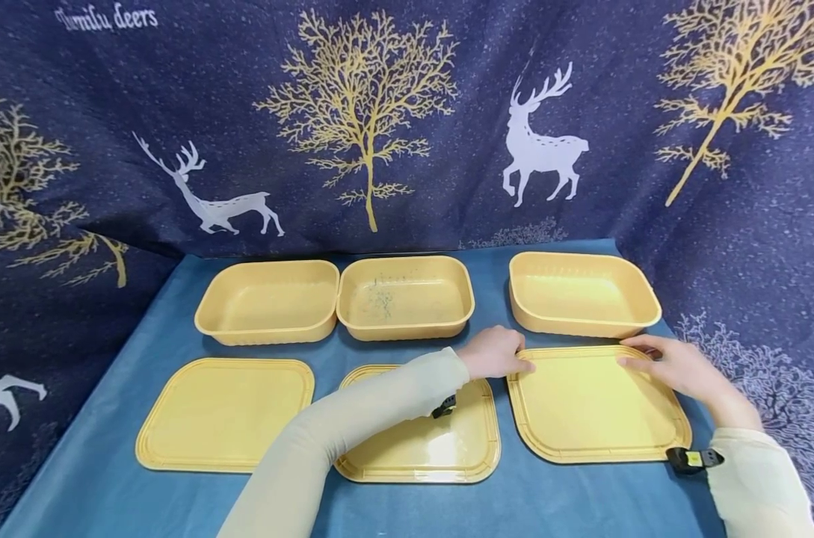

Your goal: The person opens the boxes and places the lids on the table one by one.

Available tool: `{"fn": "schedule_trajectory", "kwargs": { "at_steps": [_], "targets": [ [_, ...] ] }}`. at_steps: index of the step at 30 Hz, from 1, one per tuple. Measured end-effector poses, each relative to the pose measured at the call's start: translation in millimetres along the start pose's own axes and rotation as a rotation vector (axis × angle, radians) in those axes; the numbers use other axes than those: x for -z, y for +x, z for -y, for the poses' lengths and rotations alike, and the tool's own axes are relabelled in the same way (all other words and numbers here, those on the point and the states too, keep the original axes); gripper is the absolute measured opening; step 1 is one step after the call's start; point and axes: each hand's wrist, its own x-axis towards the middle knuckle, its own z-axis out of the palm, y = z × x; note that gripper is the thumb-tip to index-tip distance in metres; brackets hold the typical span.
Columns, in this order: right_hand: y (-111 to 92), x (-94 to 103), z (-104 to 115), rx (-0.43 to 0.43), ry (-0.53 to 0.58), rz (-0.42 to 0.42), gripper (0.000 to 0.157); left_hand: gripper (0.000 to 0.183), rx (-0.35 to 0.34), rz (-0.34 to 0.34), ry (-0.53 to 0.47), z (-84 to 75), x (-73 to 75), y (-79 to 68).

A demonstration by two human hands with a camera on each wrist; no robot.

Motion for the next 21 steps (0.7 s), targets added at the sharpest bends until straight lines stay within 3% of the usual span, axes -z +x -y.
{"fn": "schedule_trajectory", "kwargs": {
  "at_steps": [8, 12, 21],
  "targets": [
    [-0.3, -1.0, 1.3, 0.002, -0.01, 0.006, 0.057, 0.047, 0.004, -0.005, 0.036, -3.6, 0.6, -1.6],
    [0.6, -2.8, 0.2, -0.001, -0.008, 0.002, 0.055, 0.037, -0.002, -0.008, 0.052, -2.8, -0.8, -2.1],
    [4.6, -4.7, 0.7, 0.027, 0.018, 0.005, 0.038, 0.027, -0.004, -0.018, 0.093, -2.9, -3.5, -2.7]
  ]
}}
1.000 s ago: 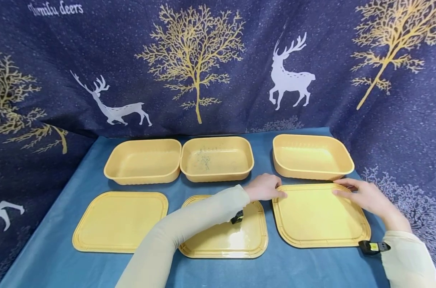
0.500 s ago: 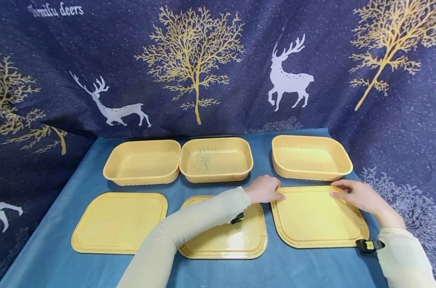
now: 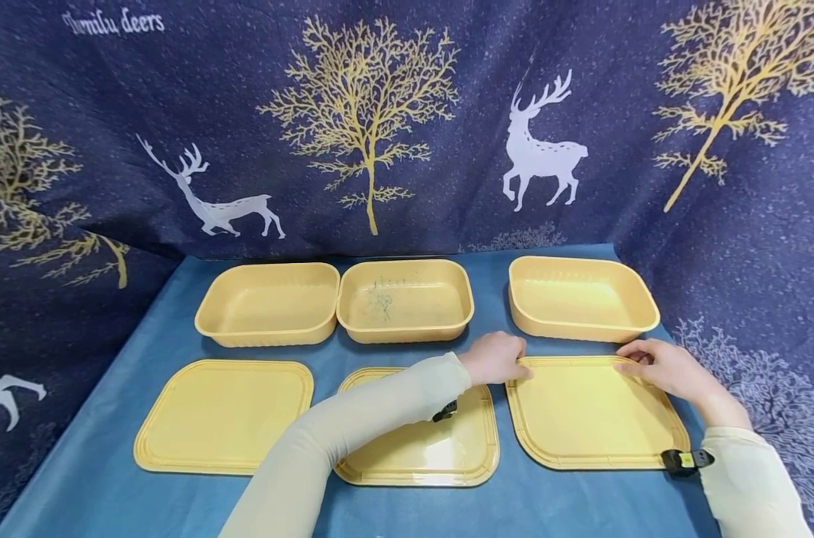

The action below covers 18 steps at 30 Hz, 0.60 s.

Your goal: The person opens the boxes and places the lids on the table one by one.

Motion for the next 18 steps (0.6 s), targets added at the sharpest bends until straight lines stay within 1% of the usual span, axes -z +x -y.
{"fn": "schedule_trajectory", "kwargs": {
  "at_steps": [6, 12, 18],
  "targets": [
    [-2.2, 1.0, 1.2, -0.006, -0.003, -0.005, 0.038, 0.027, -0.003, -0.006, 0.007, -3.3, -0.6, 0.6],
    [-1.5, 0.4, -1.1, -0.009, 0.005, 0.008, 0.042, 0.027, -0.021, -0.007, 0.021, -2.7, 0.1, 0.1],
    [0.1, -1.0, -1.7, -0.005, 0.01, 0.013, 0.043, 0.039, -0.042, 0.012, 0.03, 0.3, 2.3, -0.9]
  ]
}}
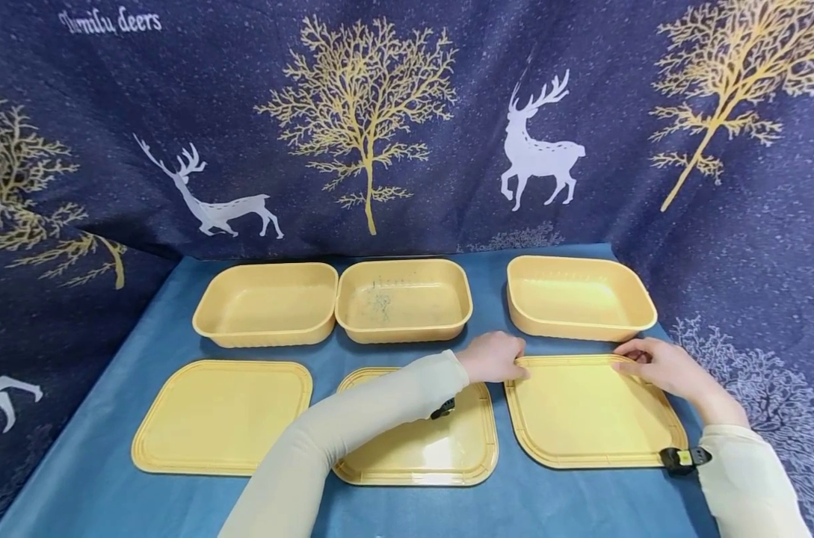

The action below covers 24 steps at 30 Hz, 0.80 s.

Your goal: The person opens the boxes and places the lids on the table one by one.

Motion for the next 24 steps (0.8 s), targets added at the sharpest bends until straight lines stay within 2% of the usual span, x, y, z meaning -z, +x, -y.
{"fn": "schedule_trajectory", "kwargs": {
  "at_steps": [3, 9, 13, 16, 24],
  "targets": [
    [0, 0.7, 3, 0.022, -0.013, -0.01, 0.041, 0.039, -0.004, 0.013, 0.0, 0.8, 2.5, -0.8],
    [-1, 1.6, 7, 0.067, -0.049, -0.028, 0.037, 0.022, -0.051, 0.044, 0.034, 4.0, 4.8, -3.0],
    [1, 0.1, 14, 0.108, -0.071, -0.062, 0.033, 0.036, -0.065, 0.068, 0.047, 8.4, 8.3, -8.5],
    [3, -1.4, 23, 0.152, -0.071, -0.091, 0.03, 0.042, -0.068, 0.07, 0.054, 12.8, 13.2, -15.6],
    [11, -9.5, 50, 0.308, -0.085, -0.173, 0.022, 0.04, -0.109, 0.045, 0.041, 27.6, 25.7, -45.2]
  ]
}}
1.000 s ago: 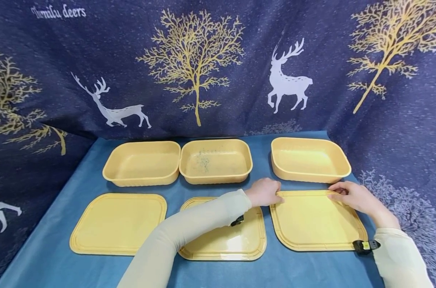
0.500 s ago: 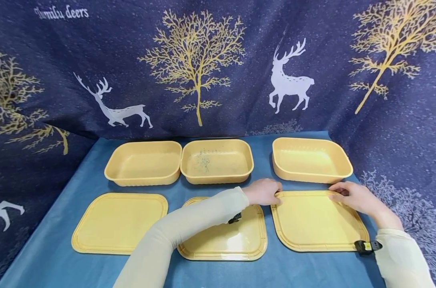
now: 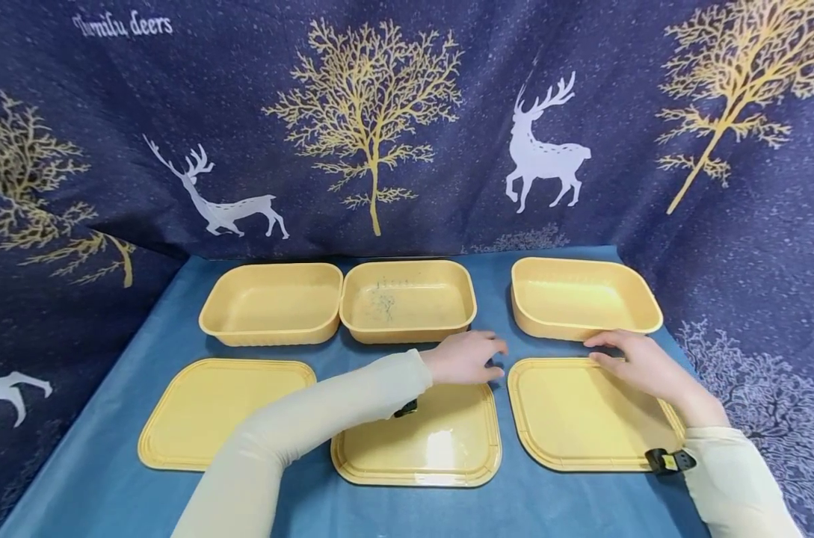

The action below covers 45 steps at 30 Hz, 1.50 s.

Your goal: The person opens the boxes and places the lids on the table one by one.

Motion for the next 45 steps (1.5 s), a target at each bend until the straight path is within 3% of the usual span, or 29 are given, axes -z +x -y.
{"fn": "schedule_trajectory", "kwargs": {
  "at_steps": [13, 20, 30, 35, 42, 45],
  "targets": [
    [21, -16.1, 51, 0.104, -0.002, 0.076, 0.019, 0.03, -0.05, -0.117, 0.059, 12.5, 1.3, -58.6],
    [28, -28.4, 71, 0.187, 0.012, 0.075, 0.018, 0.029, -0.023, -0.144, -0.003, 22.2, -3.7, -90.1],
    [33, -35.7, 88, 0.223, 0.014, 0.099, 0.017, 0.032, 0.032, -0.241, -0.066, 42.1, -4.2, -131.6],
    [36, -29.5, 90, 0.259, 0.015, 0.076, 0.017, 0.034, 0.074, -0.325, -0.07, 52.5, 11.2, -151.9],
    [50, -5.7, 97, 0.274, 0.014, 0.016, 0.02, 0.039, 0.149, -0.47, -0.113, 68.6, 55.3, -172.9],
    [57, 5.6, 100, 0.298, 0.035, -0.048, 0.02, 0.038, 0.187, -0.551, -0.146, 72.7, 74.6, -181.1]
  ]
}}
